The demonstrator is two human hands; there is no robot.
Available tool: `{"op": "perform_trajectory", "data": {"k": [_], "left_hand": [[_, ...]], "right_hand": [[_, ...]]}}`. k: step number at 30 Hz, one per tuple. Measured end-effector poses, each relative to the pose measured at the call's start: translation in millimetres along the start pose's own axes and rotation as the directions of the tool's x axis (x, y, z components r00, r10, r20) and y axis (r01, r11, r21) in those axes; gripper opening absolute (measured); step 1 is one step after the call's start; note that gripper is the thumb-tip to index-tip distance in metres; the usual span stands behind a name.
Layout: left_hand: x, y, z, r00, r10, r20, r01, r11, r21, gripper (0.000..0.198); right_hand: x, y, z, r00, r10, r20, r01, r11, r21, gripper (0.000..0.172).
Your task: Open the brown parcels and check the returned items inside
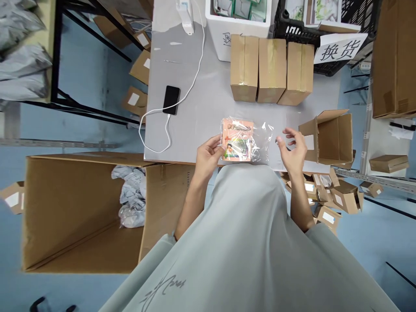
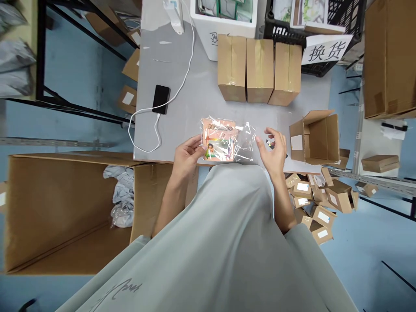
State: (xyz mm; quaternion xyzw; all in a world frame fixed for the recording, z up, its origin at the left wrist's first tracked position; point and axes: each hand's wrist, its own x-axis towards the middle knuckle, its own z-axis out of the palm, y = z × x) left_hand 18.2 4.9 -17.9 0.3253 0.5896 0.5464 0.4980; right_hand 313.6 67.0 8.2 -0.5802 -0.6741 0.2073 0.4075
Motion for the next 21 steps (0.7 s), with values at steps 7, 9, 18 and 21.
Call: {"op": "perform_trajectory", "data": {"k": [7,9,18,21], "left_hand": [[-5,11,0.5,1.0,0.0,-0.019,0.0,1.0,0.002,0.062],[-6,10,0.4,0.999,-0.007,-0.033,0.007,1.0,-0.002,0.065],[-11,20,-32.8,0.999,-0.027,0.044,0.022,0.995,0.095,0.069],[-10,25,-51.6,0.993,-0.026,0.112,0.006,0.985,0.173,0.062]], "right_hand": [[-30,-33,40,0.94,-0.074,0.333,0.052,0.996,0.075,0.029],[-32,-36,50,0.941,-0.041,0.335,0.005,0.994,0.105,0.026],[28,-17,16,0.85,0.235,0.471,-0.442,0.805,0.397,0.049],[52,-14,8,0.805,0.339,0.487,-0.546,0.744,0.385,0.051]]}}
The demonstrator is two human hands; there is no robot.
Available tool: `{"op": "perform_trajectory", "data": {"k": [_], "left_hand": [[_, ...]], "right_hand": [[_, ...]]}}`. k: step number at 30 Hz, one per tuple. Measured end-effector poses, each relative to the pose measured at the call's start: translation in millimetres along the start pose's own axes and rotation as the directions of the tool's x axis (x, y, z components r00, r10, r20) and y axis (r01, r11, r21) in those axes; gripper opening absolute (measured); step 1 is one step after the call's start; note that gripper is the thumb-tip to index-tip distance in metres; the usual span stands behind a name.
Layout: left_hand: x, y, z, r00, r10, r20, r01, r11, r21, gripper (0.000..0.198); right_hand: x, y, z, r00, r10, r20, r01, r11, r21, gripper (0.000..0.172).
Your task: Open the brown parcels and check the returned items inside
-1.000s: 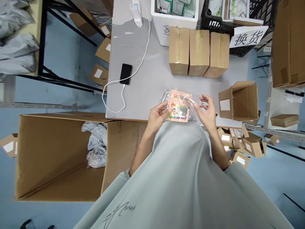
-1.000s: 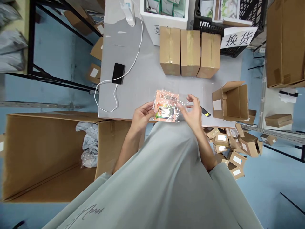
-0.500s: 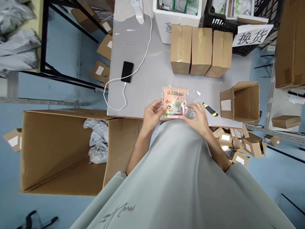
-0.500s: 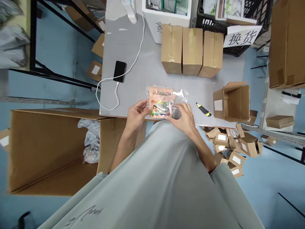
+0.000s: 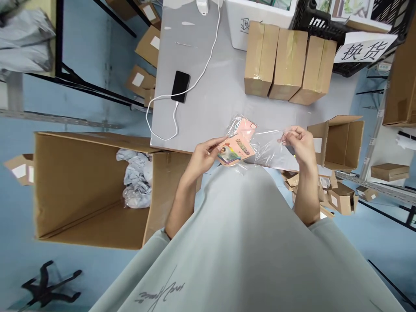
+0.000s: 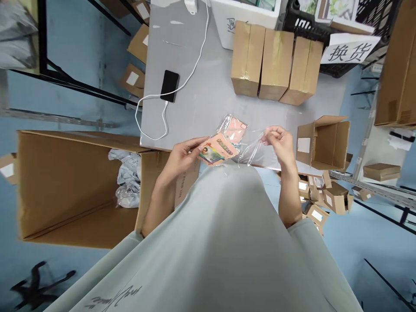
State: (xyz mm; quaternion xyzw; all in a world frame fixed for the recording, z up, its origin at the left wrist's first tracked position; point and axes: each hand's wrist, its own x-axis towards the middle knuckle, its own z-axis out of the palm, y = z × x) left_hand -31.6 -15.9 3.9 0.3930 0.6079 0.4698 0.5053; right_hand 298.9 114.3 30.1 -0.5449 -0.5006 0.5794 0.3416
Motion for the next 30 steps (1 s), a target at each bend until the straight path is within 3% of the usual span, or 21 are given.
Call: {"op": "perform_trajectory", "data": {"k": [3,5,7,9,11,13,14,16,20,24,27,30], "left_hand": [[5,1,-23.1,0.997,-0.011,0.081,0.01,1.0,0.019,0.059],[10,3,-39.8,0.996,-0.023,0.09,0.021,1.0,0.021,0.059],[16,9,-56.0,0.994,-0.046,0.099,0.042,0.998,0.041,0.06],[20,17,-69.8,0.989,-0.074,0.125,0.061,0.993,0.103,0.061],[22,28,-79.6,0.985,-0.099,0.142,0.071,0.979,0.192,0.062],[21,37,-84.9,0.985,-0.111,0.136,0.073,0.964,0.254,0.062],[20,39,-86.0,0.986,-0.109,0.127,0.072,0.963,0.261,0.063],[19,41,-85.6,0.989,-0.092,0.112,0.063,0.969,0.24,0.065],[17,31,-79.1,0.995,-0.054,0.087,0.042,0.99,0.137,0.07],[19,20,-72.0,0.996,-0.039,0.082,0.033,0.997,0.067,0.074],[20,17,-69.6,0.995,-0.032,0.091,0.028,0.998,0.052,0.073],[20,16,-70.2,0.995,-0.023,0.093,0.018,0.999,0.047,0.07]], "right_hand": [[12,-10,-7,0.994,0.098,0.041,-0.096,0.995,-0.032,0.056],[17,-16,-11,0.972,0.173,0.162,-0.157,0.982,-0.11,0.058],[20,-21,-16,0.911,0.262,0.319,-0.202,0.957,-0.208,0.058],[22,-24,-21,0.859,0.322,0.398,-0.218,0.933,-0.285,0.059],[20,-28,-21,0.9,0.29,0.324,-0.186,0.93,-0.316,0.057],[11,-33,-16,0.985,0.13,0.111,-0.087,0.94,-0.329,0.052],[3,-37,-11,1.0,0.026,0.002,-0.023,0.939,-0.344,0.05],[-17,-47,4,0.982,-0.15,-0.118,0.092,0.913,-0.398,0.047],[-53,-67,37,0.963,-0.269,0.002,0.219,0.781,-0.585,0.045],[-49,-63,59,0.955,-0.28,0.093,0.26,0.651,-0.713,0.048],[-34,-53,66,0.963,-0.23,0.139,0.26,0.672,-0.694,0.055],[-22,-45,70,0.976,-0.146,0.16,0.214,0.765,-0.608,0.059]]}}
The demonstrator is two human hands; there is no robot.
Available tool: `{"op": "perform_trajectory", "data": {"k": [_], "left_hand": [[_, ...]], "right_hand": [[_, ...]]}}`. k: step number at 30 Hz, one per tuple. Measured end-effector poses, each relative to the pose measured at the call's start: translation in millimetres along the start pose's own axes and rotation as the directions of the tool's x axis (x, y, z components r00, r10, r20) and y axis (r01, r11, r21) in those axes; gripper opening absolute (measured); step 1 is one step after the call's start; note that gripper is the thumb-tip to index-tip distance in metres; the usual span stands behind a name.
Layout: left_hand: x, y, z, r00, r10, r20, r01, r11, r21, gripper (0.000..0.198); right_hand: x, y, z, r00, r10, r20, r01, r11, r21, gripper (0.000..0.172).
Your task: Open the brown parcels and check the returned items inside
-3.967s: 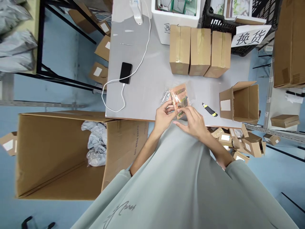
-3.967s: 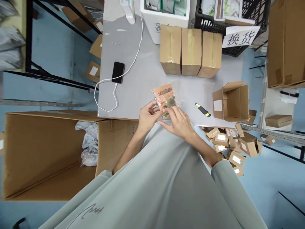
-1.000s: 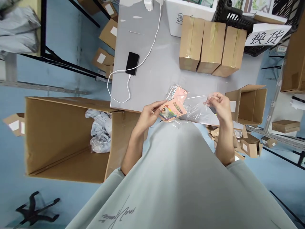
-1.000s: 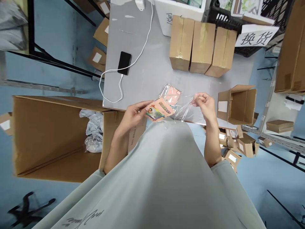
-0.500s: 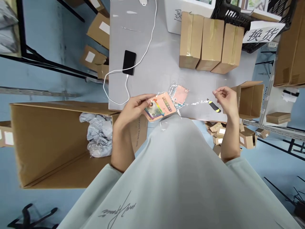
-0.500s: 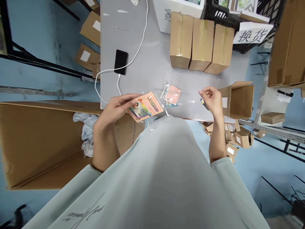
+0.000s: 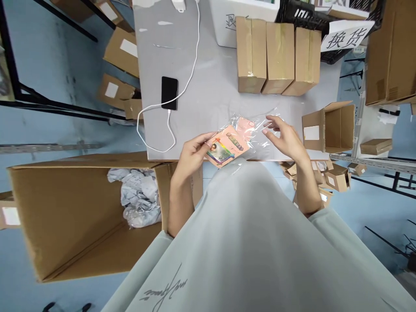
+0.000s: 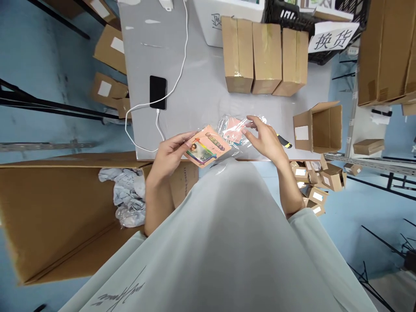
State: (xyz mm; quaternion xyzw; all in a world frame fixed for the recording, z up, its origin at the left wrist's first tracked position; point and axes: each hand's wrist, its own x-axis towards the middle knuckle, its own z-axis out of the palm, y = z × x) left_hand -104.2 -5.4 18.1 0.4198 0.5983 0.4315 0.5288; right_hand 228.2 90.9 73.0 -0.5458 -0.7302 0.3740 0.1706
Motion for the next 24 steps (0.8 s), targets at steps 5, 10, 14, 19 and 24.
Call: {"op": "perform_trajectory", "data": {"k": [5,10,14,19,24], "left_hand": [[0,-2,-4.0,1.0,0.019,0.006,-0.019,1.0,-0.004,0.066],[3,-6,-6.3,0.999,0.002,0.045,-0.001,1.0,-0.026,0.065],[6,-7,-3.1,0.994,0.005,0.108,-0.001,0.999,-0.04,0.065],[12,-9,4.0,0.991,0.025,0.128,-0.017,0.998,-0.063,0.067],[19,-19,5.7,0.992,0.002,0.125,0.009,0.996,-0.09,0.07]], "right_hand": [[13,4,1,0.989,0.142,0.031,-0.144,0.94,0.309,0.053],[17,0,-17,0.944,0.189,0.271,-0.307,0.803,0.51,0.04],[19,-4,-17,0.852,0.091,0.515,-0.356,0.823,0.443,0.034],[25,-3,7,0.807,0.079,0.585,-0.335,0.877,0.344,0.019],[24,-1,22,0.843,0.088,0.53,-0.3,0.895,0.33,0.013]]}}
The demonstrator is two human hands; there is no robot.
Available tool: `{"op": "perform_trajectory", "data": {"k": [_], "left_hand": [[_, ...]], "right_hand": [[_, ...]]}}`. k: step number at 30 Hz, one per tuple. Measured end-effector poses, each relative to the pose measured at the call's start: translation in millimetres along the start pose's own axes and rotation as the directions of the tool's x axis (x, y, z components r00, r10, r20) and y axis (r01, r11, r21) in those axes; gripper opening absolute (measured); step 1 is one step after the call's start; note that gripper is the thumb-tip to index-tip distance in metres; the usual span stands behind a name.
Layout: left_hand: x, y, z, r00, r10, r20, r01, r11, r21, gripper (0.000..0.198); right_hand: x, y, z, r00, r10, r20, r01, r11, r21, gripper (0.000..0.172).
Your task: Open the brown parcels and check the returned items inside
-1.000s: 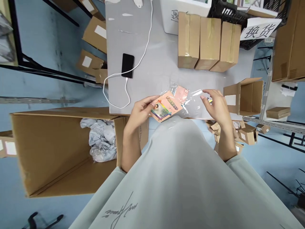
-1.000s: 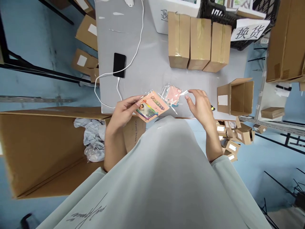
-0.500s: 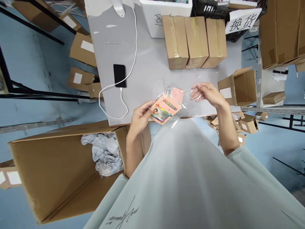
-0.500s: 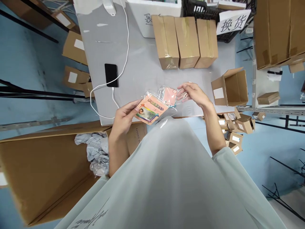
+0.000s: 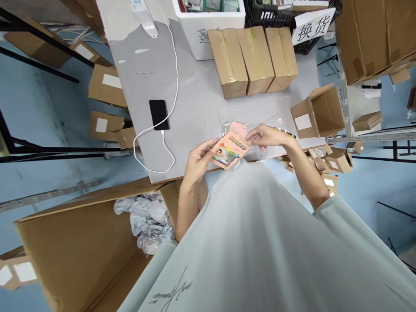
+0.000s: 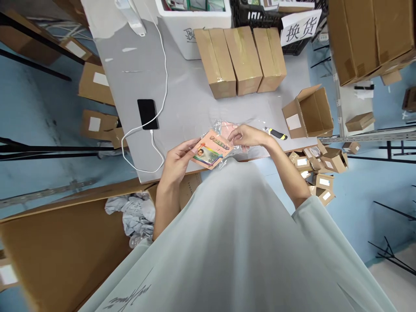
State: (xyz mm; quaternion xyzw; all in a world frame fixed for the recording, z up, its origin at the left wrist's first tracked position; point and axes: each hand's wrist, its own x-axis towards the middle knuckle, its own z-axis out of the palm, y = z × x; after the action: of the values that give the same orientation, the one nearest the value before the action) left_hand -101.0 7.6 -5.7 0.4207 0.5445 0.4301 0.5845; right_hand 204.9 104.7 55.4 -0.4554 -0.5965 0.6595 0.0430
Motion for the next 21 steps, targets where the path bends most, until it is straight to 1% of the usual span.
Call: {"op": "perform_trajectory", "data": {"k": [2,4,6,8,10,12,17,21], "left_hand": [[1,-3,-0.7,1.0,-0.02,0.02,0.02,1.0,-0.011,0.072],[1,-6,-1.8,0.998,-0.041,0.043,0.042,0.999,-0.023,0.073],[1,-7,-4.0,0.996,-0.064,0.056,0.066,0.997,-0.031,0.075],[0,-8,-8.4,0.995,-0.078,0.057,0.08,0.996,-0.035,0.077],[0,-9,-14.6,0.994,-0.085,0.066,0.087,0.995,-0.038,0.078],[0,-10,-21.6,0.992,-0.096,0.085,0.1,0.994,-0.047,0.08],[0,-10,-36.8,0.988,-0.107,0.11,0.115,0.991,-0.062,0.081],[0,-11,-46.0,0.987,-0.114,0.111,0.121,0.991,-0.065,0.083]], "right_hand": [[0,3,4,1.0,-0.002,0.016,0.002,1.0,0.015,0.017],[0,6,7,0.999,-0.036,0.022,0.036,0.999,0.036,0.02],[0,8,10,0.997,-0.08,-0.006,0.08,0.996,0.041,0.027],[-2,6,12,0.993,-0.099,-0.06,0.101,0.994,0.032,0.033],[-3,1,12,0.99,-0.085,-0.109,0.09,0.995,0.04,0.038],[-4,-5,12,0.989,-0.061,-0.131,0.069,0.996,0.06,0.041],[0,-17,20,0.996,-0.013,-0.084,0.018,0.998,0.064,0.041],[6,-22,28,0.994,-0.009,-0.106,0.016,0.998,0.063,0.038]]}}
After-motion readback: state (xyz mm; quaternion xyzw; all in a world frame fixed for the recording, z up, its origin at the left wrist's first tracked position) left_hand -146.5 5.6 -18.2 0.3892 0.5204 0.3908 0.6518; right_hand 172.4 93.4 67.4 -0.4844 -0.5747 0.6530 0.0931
